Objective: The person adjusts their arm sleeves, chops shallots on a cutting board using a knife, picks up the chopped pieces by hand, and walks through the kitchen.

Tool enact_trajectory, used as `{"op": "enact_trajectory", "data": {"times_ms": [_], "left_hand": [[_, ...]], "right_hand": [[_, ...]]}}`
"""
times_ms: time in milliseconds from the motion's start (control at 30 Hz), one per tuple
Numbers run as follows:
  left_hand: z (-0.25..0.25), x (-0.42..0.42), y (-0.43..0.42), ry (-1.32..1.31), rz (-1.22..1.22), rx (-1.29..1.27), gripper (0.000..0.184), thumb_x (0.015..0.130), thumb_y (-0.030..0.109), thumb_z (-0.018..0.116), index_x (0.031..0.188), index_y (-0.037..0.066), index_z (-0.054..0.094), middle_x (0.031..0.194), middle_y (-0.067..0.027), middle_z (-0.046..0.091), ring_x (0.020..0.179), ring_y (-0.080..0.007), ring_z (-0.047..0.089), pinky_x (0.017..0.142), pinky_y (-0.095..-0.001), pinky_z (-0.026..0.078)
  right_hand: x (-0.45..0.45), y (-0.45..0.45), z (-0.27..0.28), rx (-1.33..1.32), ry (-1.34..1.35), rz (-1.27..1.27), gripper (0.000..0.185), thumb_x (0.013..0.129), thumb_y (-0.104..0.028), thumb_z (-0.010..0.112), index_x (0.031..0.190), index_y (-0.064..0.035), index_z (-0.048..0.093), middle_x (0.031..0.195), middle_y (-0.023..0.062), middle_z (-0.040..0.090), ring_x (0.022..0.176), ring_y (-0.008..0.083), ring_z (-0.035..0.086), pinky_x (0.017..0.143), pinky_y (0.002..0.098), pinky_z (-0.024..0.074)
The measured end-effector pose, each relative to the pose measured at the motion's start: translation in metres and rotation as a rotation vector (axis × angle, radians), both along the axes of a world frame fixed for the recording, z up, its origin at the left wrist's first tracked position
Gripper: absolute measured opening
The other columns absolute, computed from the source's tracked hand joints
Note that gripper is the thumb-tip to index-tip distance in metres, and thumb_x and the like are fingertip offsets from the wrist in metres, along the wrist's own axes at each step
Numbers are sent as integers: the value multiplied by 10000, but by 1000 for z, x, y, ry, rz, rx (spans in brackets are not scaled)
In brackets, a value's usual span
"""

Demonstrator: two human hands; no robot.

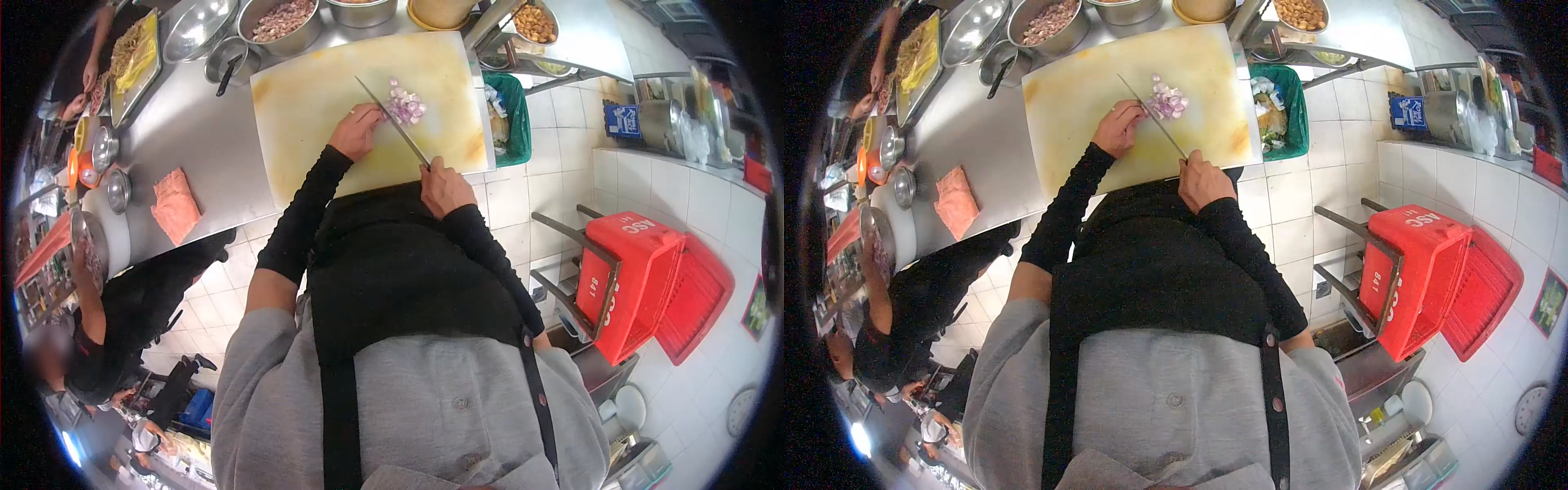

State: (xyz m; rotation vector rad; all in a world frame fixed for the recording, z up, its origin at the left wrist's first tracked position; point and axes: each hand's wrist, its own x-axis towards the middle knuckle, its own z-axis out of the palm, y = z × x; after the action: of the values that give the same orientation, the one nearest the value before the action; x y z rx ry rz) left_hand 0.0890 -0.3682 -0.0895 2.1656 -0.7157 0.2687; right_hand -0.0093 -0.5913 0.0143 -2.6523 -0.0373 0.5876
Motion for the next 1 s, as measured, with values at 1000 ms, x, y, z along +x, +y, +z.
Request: {"op": "enact_trajectory", "data": {"times_ms": [1000], "left_hand": [[18,-10,-29,200,229,-182,153,843,-29,665,985,8,622,954,-138,596,852,-302,659,739,-364,555]], "right_hand": [[-8,-7,-22,31,-11,-80,360,1019,-337,476,952,17,489,763,332,640,769,510,653,690,578,530]]}}
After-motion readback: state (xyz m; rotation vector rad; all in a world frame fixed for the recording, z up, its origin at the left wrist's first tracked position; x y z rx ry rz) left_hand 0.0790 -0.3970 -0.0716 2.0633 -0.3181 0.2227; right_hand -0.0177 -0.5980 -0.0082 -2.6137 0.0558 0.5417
